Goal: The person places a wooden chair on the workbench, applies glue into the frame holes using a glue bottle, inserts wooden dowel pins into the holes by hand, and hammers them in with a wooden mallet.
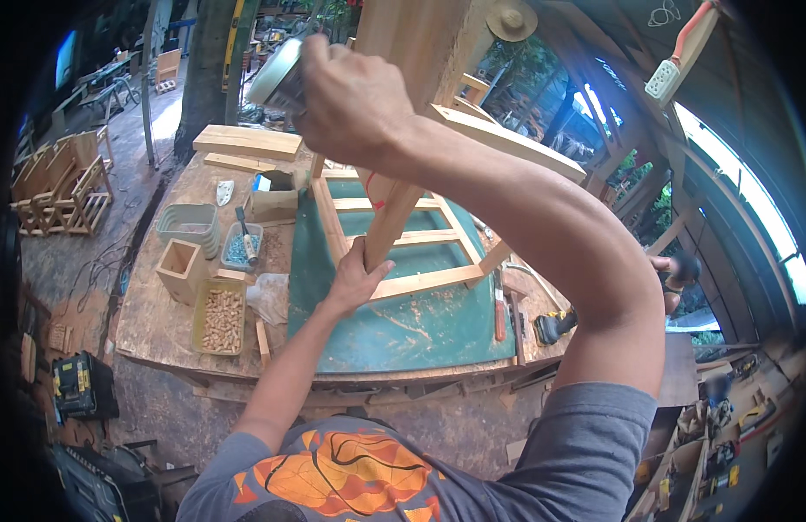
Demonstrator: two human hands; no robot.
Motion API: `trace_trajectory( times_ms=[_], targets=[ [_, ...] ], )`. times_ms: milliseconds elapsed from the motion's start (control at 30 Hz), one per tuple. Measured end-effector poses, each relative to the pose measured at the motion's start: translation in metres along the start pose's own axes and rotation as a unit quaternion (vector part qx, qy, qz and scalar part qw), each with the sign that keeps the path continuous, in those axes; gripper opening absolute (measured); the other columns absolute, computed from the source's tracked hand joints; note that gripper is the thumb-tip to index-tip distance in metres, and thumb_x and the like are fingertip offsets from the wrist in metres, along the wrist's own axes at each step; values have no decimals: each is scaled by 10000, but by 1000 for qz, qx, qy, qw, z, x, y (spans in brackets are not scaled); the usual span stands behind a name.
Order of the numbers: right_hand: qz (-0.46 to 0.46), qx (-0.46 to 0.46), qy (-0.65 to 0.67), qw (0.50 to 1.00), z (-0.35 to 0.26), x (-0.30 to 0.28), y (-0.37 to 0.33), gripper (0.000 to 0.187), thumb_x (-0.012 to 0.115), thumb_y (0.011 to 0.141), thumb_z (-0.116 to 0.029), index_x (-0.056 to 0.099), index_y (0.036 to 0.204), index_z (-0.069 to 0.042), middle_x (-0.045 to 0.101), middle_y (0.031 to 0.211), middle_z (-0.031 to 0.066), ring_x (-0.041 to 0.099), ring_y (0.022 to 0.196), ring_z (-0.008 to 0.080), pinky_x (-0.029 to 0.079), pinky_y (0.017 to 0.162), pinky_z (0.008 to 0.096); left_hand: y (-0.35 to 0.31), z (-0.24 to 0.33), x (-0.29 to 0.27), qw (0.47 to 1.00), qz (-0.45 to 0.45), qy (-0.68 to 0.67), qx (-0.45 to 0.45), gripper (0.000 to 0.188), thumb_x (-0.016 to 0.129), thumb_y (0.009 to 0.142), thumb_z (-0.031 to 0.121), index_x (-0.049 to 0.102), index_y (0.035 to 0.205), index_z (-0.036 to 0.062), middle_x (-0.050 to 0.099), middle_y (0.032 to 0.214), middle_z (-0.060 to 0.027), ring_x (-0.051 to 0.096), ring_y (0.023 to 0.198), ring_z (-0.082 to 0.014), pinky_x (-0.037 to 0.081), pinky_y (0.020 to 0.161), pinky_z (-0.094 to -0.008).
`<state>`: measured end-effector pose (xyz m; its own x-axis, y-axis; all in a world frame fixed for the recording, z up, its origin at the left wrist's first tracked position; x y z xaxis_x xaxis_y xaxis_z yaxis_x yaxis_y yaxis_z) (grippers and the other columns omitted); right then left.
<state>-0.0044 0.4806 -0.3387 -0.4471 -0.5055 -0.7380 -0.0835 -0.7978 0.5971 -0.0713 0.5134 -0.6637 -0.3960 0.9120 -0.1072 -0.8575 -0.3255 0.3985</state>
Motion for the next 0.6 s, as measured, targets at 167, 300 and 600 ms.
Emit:
trace_trajectory(
  times_ms=[167, 300, 600],
  targets=[
    [-87, -103, -47, 990, -40, 33, -5, 445, 731, 811, -181, 494, 1124, 28, 653, 965, 205, 684, 912, 400, 573, 757, 491, 0, 1, -1, 999, 28, 17, 35, 543, 749, 903, 300, 483, 1241, -32, 660, 1011, -277, 662, 973, -455, 513, 845, -491],
    [12, -148, 14, 989, -47, 14, -5, 489, 772, 778, -195, 503, 1143, -13, 650, 939, 174, 682, 890, 396, 577, 747, 493, -2, -1, 1, 998, 39, 14, 49, 550, 752, 903, 314, 488, 1236, -36, 653, 1006, -287, 658, 968, -467, 513, 833, -498],
    [-19, 34, 82, 996, -8, -15, 11, 536, 766, 833, -251, 509, 1171, 77, 699, 946, 244, 715, 902, 440, 579, 841, 497, -1, 0, 0, 998, 31, 5, 46, 518, 746, 907, 316, 500, 1190, -41, 642, 999, -284, 649, 961, -468, 505, 825, -499]
  ],
)
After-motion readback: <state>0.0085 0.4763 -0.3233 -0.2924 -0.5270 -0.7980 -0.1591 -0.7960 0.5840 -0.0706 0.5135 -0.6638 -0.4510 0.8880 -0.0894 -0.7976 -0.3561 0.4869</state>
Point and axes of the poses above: each hand's wrist, its own y-axis towards the middle knuckle, its own x-axis out of the palm, z = x × y, the point moved 7 cm from there along y, towards the middle knuckle
